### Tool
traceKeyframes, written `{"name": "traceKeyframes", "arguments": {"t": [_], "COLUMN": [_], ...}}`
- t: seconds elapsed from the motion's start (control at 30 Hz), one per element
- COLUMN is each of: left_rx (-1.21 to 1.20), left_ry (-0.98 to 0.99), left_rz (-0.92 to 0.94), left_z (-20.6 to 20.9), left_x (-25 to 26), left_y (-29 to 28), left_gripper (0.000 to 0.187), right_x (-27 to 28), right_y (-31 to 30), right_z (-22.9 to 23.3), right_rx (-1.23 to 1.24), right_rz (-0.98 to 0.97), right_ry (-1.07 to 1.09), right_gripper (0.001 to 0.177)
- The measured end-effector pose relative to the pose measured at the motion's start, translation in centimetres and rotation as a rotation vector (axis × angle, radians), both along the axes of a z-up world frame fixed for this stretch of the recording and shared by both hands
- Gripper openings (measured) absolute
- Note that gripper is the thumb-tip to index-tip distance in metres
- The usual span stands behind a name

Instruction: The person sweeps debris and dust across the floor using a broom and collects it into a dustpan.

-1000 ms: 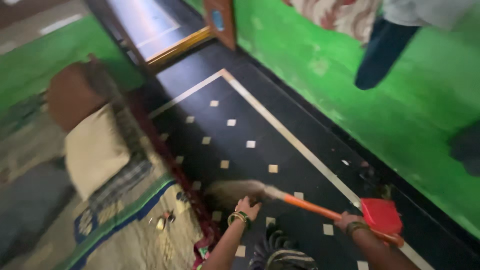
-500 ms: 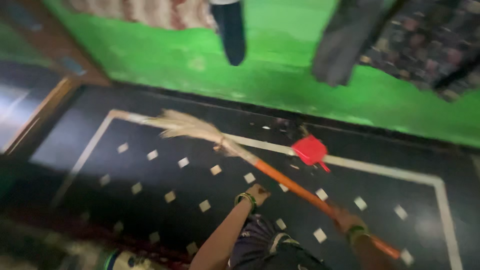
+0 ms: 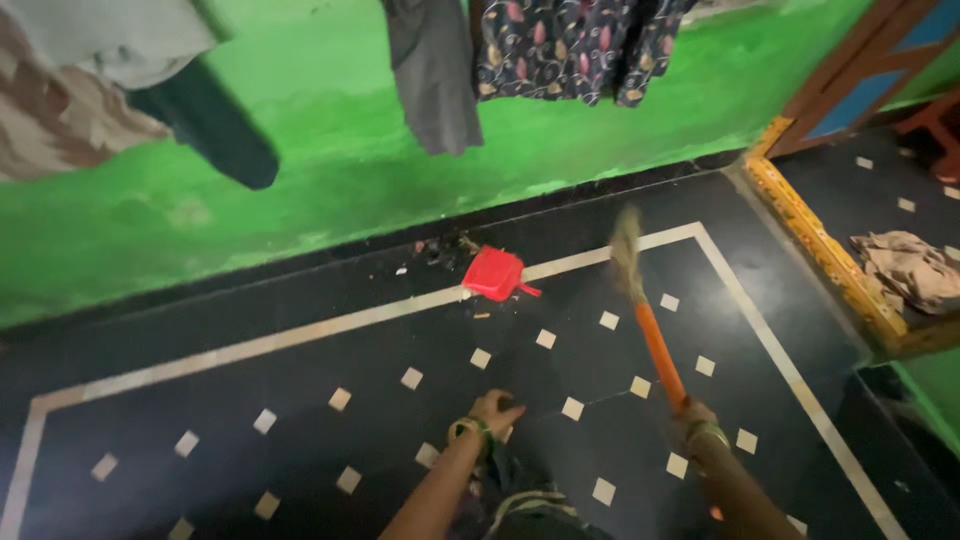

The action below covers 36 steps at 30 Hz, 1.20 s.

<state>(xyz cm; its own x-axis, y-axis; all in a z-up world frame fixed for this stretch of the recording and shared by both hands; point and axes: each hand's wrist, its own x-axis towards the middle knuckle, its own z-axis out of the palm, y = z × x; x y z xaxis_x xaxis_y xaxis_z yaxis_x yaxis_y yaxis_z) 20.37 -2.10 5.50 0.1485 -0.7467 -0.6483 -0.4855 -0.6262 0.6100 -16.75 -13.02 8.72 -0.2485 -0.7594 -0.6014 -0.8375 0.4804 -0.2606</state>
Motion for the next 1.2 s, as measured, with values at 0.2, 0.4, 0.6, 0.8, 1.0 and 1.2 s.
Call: {"name": "traceKeyframes", "arguments": {"t": [0.2, 0.4, 0.6, 0.8, 1.0, 1.2], "left_rx": [0.010, -0.073, 0.053, -0.115, -0.114, 0.016], "left_ry": [-0.080, -0.142, 0.018, 0.102, 0.187, 0.288], "left_rz": [0.185, 0.346, 0.423, 0.299, 0.007, -0.036], "left_z": [3.5, 0.5, -0.5, -4.4, -6.6, -5.2], "left_x": [8.4, 18.2, 23.4, 21.8, 12.5, 3.0], "left_y": [-1.8, -3.5, -7.4, -10.8, -13.8, -10.8], "left_gripper": [0.069, 0.062, 0.060, 0.051, 0.040, 0.053], "right_x": [5.5, 16.9, 22.6, 21.0, 12.2, 6.2], "right_y": [-3.5, -6.2, -6.1, -5.1, -1.9, 1.9], "right_z": [-1.9, -5.7, -6.3, -1.8, 0.8, -0.7], "right_rx": [0.133, 0.194, 0.240, 0.269, 0.306, 0.230], "right_rz": [-0.082, 0.023, 0.142, 0.141, -0.003, 0.004], "right_ry": [0.012, -0.046, -0.066, -0.061, 0.009, 0.132], "right_gripper": [0.032, 0.036, 0.043, 0.051, 0.058, 0.059]}}
